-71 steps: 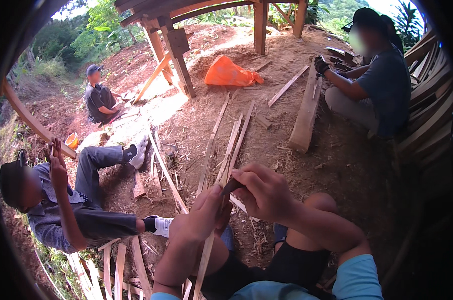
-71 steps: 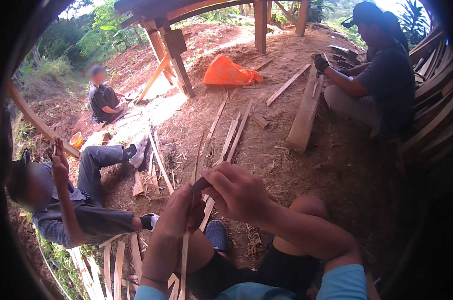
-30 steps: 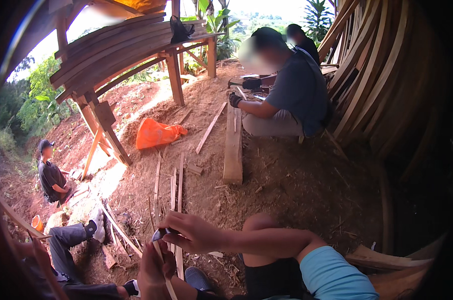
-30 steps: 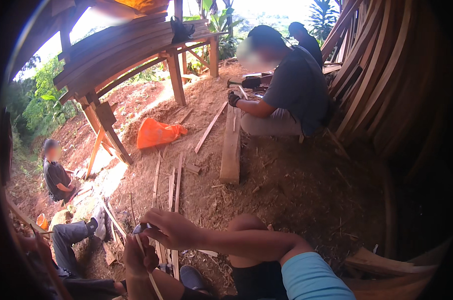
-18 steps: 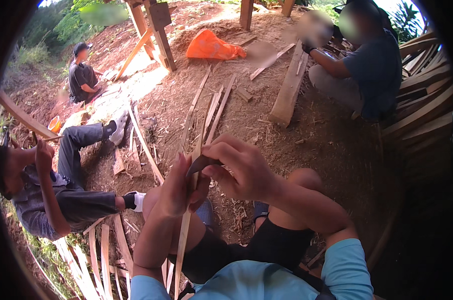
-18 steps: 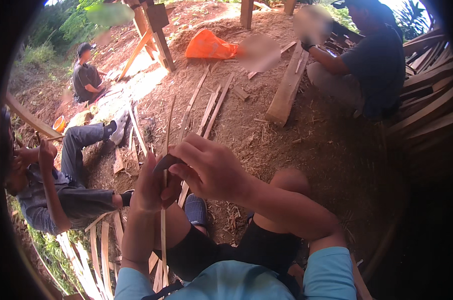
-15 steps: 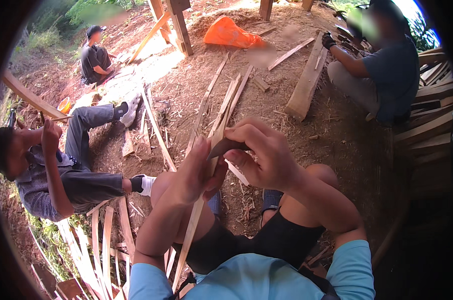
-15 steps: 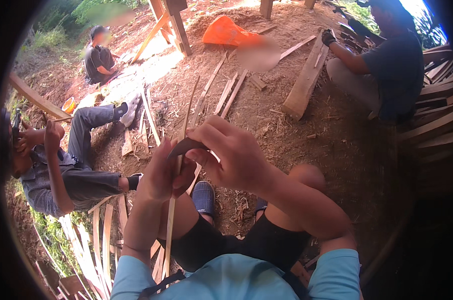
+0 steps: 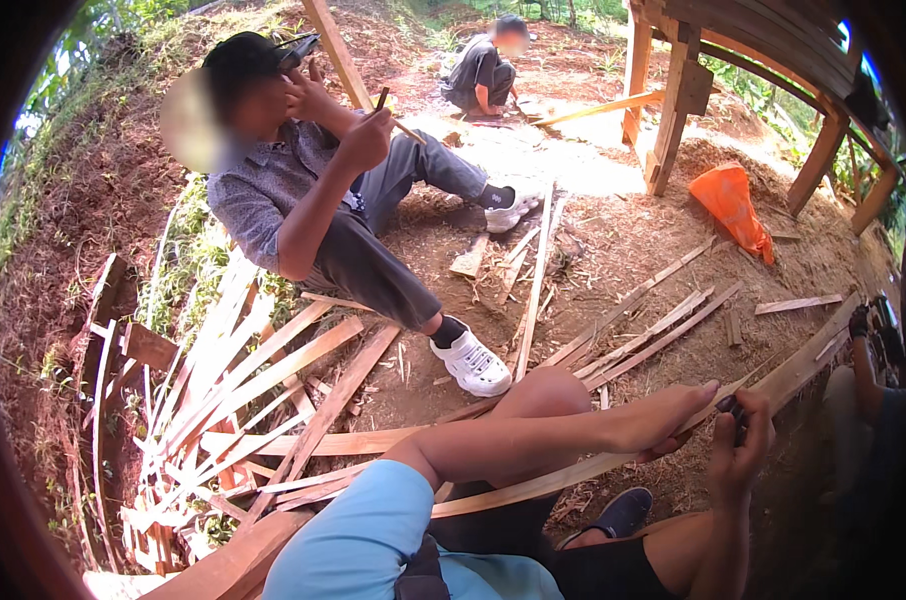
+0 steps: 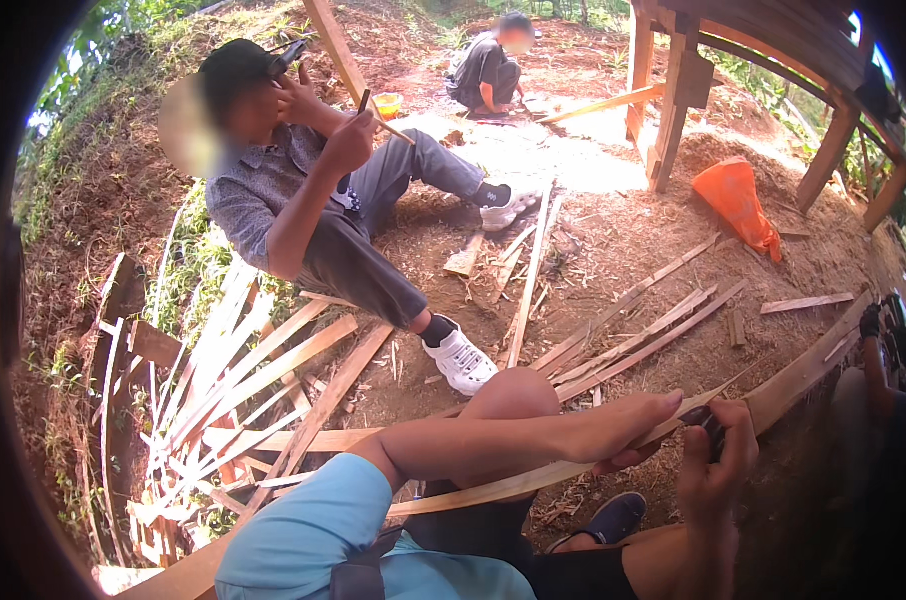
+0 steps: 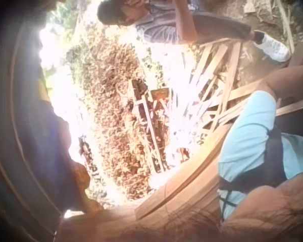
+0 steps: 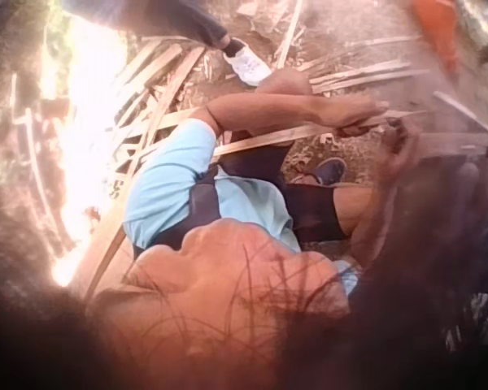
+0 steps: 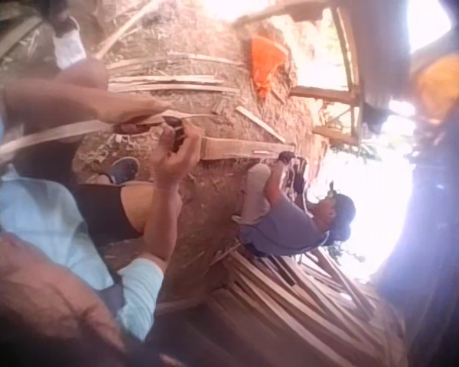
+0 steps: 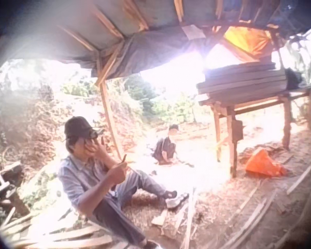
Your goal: The person sits on the ground and uses a knife to shave thin strips from a long, thin piece of wood. They hold the wood in their left hand and the knife in their right, repeatedly scraping the blade along the wood's length to produce shavings.
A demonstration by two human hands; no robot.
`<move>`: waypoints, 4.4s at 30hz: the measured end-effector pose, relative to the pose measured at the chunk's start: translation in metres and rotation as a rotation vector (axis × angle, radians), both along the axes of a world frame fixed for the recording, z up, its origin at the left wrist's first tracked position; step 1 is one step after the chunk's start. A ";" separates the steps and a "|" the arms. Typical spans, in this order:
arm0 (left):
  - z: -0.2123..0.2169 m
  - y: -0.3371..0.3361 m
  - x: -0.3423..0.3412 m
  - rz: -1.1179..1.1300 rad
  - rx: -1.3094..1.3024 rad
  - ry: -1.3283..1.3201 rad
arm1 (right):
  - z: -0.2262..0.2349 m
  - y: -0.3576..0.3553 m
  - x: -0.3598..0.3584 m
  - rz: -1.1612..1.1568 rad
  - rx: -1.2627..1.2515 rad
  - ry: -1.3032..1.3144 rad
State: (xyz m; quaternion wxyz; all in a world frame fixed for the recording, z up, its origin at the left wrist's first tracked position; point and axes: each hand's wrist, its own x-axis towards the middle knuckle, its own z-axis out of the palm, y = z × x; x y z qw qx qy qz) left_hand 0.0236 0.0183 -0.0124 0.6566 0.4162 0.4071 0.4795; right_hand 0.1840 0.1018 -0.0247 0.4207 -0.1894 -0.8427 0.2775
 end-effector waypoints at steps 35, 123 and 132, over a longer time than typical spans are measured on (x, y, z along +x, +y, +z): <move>-0.005 0.011 0.013 -0.143 -0.195 -0.253 | 0.007 0.043 0.029 0.093 -0.083 0.010; -0.020 0.000 -0.002 0.181 -0.052 0.066 | -0.015 0.029 -0.010 0.285 -0.126 0.078; -0.008 -0.003 0.006 0.084 -0.020 -0.011 | -0.005 0.033 -0.011 0.191 -0.090 0.245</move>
